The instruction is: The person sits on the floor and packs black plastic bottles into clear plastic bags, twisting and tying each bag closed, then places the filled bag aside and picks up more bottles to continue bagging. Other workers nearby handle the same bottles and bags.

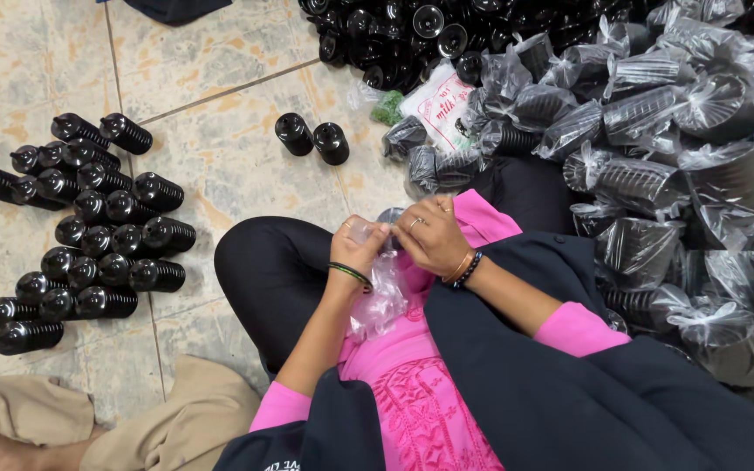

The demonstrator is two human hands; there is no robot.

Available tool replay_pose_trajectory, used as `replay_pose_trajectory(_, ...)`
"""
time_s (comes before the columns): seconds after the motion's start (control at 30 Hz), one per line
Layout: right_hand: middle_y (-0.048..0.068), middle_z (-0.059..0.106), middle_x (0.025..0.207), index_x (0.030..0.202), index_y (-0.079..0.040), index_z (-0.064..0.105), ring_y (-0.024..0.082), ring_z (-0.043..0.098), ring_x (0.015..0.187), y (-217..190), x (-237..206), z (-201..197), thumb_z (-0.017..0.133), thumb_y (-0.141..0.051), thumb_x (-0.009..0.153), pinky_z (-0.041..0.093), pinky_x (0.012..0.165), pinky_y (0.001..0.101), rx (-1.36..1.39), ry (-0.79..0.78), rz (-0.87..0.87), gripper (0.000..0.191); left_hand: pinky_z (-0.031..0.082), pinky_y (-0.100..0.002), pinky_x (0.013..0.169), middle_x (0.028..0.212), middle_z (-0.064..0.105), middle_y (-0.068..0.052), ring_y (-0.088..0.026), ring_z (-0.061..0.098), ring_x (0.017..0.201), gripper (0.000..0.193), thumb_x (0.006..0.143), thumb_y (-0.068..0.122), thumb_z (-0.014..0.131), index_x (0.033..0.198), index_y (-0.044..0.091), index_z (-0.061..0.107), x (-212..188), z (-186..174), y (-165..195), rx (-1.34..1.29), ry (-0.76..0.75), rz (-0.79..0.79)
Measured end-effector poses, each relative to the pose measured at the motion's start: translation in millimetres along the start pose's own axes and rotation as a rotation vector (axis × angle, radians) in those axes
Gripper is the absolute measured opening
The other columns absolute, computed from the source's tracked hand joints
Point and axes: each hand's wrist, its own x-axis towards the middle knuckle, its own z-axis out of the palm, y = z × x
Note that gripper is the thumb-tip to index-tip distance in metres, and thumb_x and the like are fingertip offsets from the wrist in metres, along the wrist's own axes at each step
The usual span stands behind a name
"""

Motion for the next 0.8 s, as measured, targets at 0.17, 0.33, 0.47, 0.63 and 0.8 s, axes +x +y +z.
replay_pose_trajectory(0.17, 0.008, 0.060, 0.088, 0.087, -0.006, 0.061, 0.028, 0.058, 0.086, 13, -11, 8, 0.073, -0.008, 0.088, 0.040, 0.085, 0.0428, 0.012, 0.116, 0.139, 0.013, 0.054, -0.026, 0.070, 0.086, 0.069, -0.002, -0.010, 0.062, 0.076, 0.018, 0.090, 0.016, 0.077, 0.097, 0.003, 0.068, -10, 4, 17, 0.487, 0.177, 0.300)
replay_pose_trajectory(0.33, 0.009, 0.066, 0.099, 0.105, -0.003, 0.068, 0.025, 0.061, 0.094, 23, -9, -28, 0.060, -0.009, 0.097, 0.045, 0.090, 0.0395, 0.246, 0.272, 0.318, 0.012, 0.056, -0.027, 0.070, 0.086, 0.074, -0.003, -0.011, 0.066, 0.076, 0.025, 0.090, 0.026, 0.080, 0.095, 0.004, 0.071, 14, -5, 20, 0.577, 0.006, 0.118)
replay_pose_trajectory(0.47, 0.005, 0.073, 0.095, 0.096, -0.006, 0.070, 0.010, 0.066, 0.082, 39, -5, -107, 0.048, -0.015, 0.107, 0.054, 0.078, 0.0289, 0.629, 0.475, 0.648, 0.026, 0.054, -0.030, 0.066, 0.095, 0.072, -0.012, -0.015, 0.062, 0.074, 0.022, 0.101, 0.023, 0.068, 0.106, 0.001, 0.064, 35, -13, 31, 0.130, -0.163, -0.110)
replay_pose_trajectory(0.63, 0.010, 0.068, 0.102, 0.091, -0.001, 0.067, 0.022, 0.064, 0.101, 59, -75, -272, 0.047, -0.012, 0.111, 0.049, 0.098, 0.0356, -0.284, 0.655, 0.530, 0.030, 0.059, -0.035, 0.063, 0.095, 0.075, -0.019, -0.022, 0.069, 0.071, 0.033, 0.105, 0.032, 0.047, 0.111, 0.002, 0.061, 88, -1, 38, 0.104, -0.214, -0.236)
replay_pose_trajectory(0.8, 0.011, 0.069, 0.099, 0.097, -0.001, 0.068, 0.026, 0.066, 0.096, 69, -120, -383, 0.054, -0.013, 0.109, 0.052, 0.090, 0.0383, -0.653, 0.361, 1.022, 0.022, 0.058, -0.041, 0.060, 0.094, 0.072, -0.021, -0.027, 0.069, 0.070, 0.054, 0.103, 0.051, 0.041, 0.116, 0.002, 0.058, 114, -15, 34, -0.035, -0.094, -0.403)
